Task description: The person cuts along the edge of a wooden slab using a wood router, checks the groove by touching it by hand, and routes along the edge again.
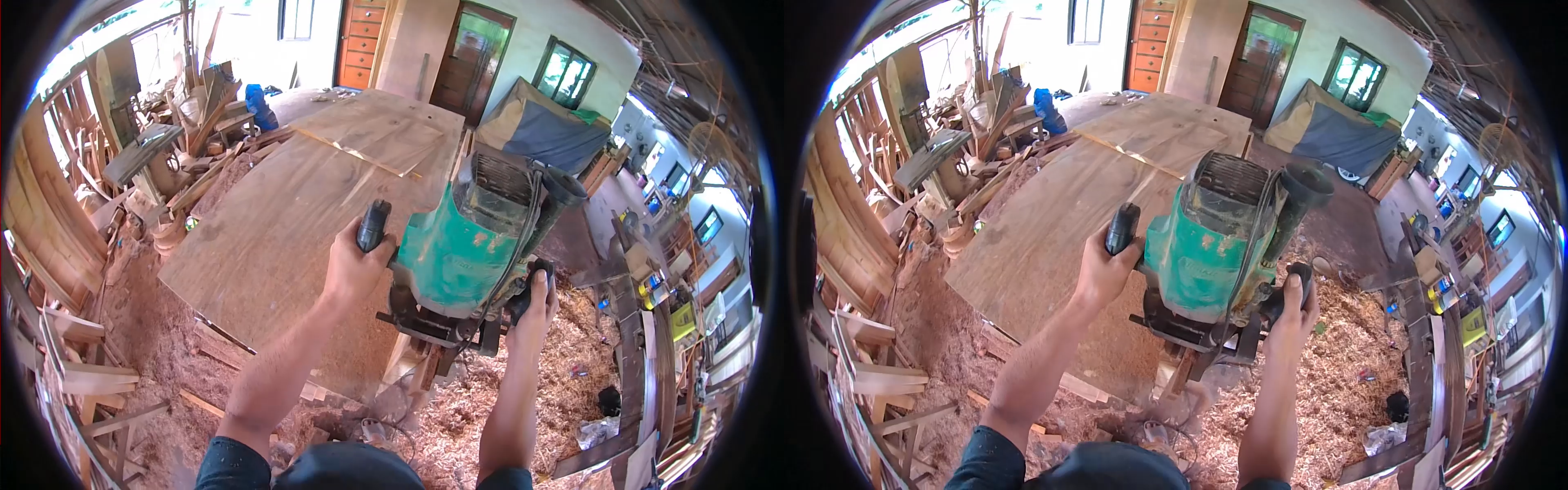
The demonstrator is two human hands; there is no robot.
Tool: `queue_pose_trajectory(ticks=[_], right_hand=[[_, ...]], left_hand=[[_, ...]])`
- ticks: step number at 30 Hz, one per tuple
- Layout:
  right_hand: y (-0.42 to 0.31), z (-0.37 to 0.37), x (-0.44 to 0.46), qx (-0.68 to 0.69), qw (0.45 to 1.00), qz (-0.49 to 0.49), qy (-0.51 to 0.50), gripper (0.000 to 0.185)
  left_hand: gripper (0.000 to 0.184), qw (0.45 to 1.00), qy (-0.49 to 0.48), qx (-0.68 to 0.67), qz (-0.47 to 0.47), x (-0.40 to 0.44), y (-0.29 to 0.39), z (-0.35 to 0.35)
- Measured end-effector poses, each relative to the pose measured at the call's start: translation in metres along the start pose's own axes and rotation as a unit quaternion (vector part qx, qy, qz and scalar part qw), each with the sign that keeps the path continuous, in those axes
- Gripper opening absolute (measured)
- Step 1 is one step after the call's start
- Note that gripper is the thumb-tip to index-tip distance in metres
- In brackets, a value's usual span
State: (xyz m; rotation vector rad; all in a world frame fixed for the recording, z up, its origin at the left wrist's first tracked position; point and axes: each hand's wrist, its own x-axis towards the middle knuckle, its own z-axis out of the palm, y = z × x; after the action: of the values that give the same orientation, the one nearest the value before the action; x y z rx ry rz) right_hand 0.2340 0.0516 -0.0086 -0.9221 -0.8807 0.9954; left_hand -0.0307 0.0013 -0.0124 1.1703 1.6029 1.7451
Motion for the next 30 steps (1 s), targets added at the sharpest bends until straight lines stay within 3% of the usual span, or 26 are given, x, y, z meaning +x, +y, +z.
queue_pose_trajectory(ticks=[14,19,23,30], right_hand=[[-0.007,0.004,-0.011,-0.061,0.998,-0.015,-0.016,0.044],[-0.016,0.010,-0.019,-0.103,0.994,-0.034,-0.010,0.039],[0.000,0.004,-0.013,-0.129,0.987,-0.095,-0.020,0.016],[0.012,0.011,0.008,-0.107,0.989,-0.104,0.001,0.016]], left_hand=[[0.017,0.999,-0.001,-0.023,0.027,0.002,-0.003,0.002],[0.028,0.999,0.027,-0.031,0.007,-0.002,-0.004,0.005],[0.030,0.999,0.030,-0.029,0.026,0.001,-0.010,0.006],[0.027,0.998,0.037,-0.026,0.034,0.016,-0.004,0.016]])
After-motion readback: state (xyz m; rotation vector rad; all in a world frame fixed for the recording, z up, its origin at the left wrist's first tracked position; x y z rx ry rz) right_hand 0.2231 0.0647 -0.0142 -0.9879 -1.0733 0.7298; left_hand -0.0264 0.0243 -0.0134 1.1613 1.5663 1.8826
